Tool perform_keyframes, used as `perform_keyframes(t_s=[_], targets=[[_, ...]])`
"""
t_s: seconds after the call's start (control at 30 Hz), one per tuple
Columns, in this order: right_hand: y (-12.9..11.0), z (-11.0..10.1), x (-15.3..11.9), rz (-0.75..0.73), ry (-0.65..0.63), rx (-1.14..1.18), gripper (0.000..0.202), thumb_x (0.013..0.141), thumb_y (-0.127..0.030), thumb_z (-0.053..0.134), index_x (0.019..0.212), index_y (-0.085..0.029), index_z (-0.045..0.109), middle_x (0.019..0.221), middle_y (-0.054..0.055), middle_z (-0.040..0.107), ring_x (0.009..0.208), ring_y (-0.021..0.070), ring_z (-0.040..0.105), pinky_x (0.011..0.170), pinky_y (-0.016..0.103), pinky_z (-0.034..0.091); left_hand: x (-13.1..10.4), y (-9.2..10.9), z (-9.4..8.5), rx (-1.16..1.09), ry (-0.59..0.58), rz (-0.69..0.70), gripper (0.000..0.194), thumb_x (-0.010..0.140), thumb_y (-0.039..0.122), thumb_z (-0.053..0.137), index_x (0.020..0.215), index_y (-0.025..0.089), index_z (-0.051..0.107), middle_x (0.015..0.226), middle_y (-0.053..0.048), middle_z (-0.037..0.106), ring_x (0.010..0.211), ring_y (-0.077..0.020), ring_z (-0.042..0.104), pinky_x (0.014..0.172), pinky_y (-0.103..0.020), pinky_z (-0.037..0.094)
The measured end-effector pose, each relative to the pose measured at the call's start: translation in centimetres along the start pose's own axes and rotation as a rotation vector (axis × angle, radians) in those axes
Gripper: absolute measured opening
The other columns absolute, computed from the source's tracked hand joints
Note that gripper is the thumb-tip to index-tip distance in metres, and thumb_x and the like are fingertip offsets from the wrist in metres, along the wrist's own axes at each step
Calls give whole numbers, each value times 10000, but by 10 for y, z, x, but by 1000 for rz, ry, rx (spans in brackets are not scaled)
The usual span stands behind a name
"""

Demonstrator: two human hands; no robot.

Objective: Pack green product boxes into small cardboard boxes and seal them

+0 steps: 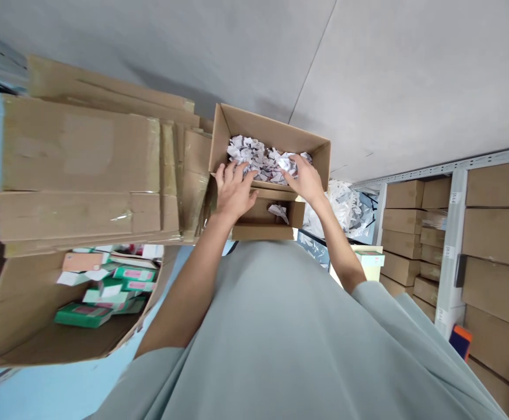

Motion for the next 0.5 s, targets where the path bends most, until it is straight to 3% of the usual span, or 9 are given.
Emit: perform_keyframes(t_s=[0.1,0.2,0.37,0.5], targets=[[-6,0,-74,10,54,197,467,1156,-449,626,1556,-208,615,1522,161,699,1182,306,788,1108,428,620,-1,1,-3,9,-27,12,667,876,231,686,1542,214,649,1794,-185,477,1752,-450,257,1436,-762,47],[-18,27,-109,54,-36,276,442,1100,-417,739,1484,-209,668,1434,142,741,1119,278,797,1064,406,631,-1,-1,-4,21,-41,22,733,840,204,689,1570,198,628,1803,-194,466,1759,-453,239,1437,-761,38],[-47,79,-85,105,-269,203,458,1078,-392,797,1488,-228,676,1536,143,705,1285,316,774,1128,429,616,0,-5,-1,26,-44,49,857,776,149,711,1625,200,602,1806,-195,472,1752,-462,266,1442,-753,37],[-59,84,-71,104,-332,92,460,1088,-406,785,1501,-247,660,1589,144,679,1315,340,766,1117,439,626,0,-7,-5,21,-55,78,975,756,104,683,1713,183,517,1840,-198,430,1776,-435,245,1447,-734,55]])
Point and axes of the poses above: each hand's wrist, its own x-axis towards the middle knuckle, its own z-axis out of the palm, y = z × x, the point moved 1 cm from there along x, towards the middle knuckle
